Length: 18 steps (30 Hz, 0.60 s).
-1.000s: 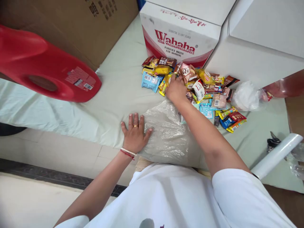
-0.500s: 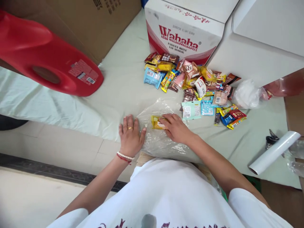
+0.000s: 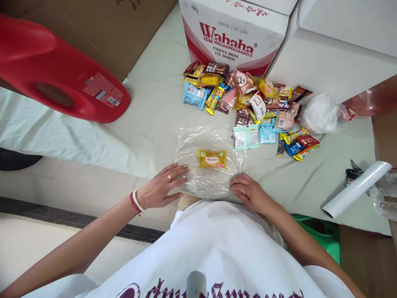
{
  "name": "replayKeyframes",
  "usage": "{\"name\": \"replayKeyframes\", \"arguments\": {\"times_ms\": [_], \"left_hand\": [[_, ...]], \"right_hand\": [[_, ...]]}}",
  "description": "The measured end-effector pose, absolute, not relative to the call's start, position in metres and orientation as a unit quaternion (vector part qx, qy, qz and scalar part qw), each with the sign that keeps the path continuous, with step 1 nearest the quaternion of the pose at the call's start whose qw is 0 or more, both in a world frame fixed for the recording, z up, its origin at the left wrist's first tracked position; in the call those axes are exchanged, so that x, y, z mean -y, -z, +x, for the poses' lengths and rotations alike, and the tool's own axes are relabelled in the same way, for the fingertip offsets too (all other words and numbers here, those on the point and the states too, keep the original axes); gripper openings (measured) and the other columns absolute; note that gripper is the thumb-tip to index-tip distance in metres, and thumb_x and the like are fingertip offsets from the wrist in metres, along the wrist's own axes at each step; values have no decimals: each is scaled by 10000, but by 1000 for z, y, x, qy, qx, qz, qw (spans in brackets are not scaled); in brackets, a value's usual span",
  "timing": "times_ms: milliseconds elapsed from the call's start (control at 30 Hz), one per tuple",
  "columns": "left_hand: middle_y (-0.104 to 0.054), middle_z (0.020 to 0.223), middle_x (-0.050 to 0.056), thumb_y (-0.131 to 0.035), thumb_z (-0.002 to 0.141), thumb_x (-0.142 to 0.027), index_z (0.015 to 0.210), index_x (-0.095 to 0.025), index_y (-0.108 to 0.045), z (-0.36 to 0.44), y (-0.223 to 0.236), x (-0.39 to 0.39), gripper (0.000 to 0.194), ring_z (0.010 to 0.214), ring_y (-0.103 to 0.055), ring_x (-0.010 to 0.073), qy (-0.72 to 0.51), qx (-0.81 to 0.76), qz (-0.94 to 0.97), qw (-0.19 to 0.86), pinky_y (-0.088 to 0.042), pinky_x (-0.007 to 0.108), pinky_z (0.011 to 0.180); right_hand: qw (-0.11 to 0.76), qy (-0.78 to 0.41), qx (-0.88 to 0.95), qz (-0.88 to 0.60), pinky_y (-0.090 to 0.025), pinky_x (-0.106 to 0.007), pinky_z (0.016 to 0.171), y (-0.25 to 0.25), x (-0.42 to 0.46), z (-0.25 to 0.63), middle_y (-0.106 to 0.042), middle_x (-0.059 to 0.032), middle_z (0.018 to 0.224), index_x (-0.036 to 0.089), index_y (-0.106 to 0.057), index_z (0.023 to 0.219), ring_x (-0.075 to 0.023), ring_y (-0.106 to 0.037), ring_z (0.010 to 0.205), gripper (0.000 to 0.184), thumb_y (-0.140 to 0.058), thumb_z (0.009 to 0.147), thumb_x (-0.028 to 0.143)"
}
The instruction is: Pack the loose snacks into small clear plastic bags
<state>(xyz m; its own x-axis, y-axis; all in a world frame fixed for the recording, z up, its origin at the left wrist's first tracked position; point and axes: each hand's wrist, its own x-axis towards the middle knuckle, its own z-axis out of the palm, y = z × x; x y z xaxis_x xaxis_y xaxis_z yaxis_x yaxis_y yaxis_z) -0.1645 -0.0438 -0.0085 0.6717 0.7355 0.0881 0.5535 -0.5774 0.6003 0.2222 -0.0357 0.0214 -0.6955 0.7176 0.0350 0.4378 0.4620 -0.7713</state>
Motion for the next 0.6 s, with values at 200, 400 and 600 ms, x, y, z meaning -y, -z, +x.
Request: {"name": "replayKeyframes", "arguments": {"times_ms": [200,400,600], "left_hand": [[-754,1146,109,-520,985,-342,956,-258,-721,-147,8,48,220,1222,-661,259,-232,-464,794,317,-458,493,1117],[-720,844,60,-249,1056,-512,943,-231,-666,-139,-9,19,515,823,-683,199,-284,-589,645,395,-518,329,829],[-693,1232,116,-711,743,-634,1516,-190,-424,-131,-16,1,936,893,-671,238,-215,-600,695,333,-514,372,836]], "right_hand": [[143,-468,764,-421,-547,-318,755,-44,2,221,-710,-49,889,230,-655,985,-184,-658,811,270,-478,1045,424],[132,-444,726,-508,-439,-251,598,-55,-62,198,-694,-5,742,199,-641,937,-138,-564,594,248,-514,975,407],[-14,-292,760,-581,-365,-261,617,-59,-108,173,-731,-35,763,185,-704,915,-164,-602,656,217,-506,940,269]]}}
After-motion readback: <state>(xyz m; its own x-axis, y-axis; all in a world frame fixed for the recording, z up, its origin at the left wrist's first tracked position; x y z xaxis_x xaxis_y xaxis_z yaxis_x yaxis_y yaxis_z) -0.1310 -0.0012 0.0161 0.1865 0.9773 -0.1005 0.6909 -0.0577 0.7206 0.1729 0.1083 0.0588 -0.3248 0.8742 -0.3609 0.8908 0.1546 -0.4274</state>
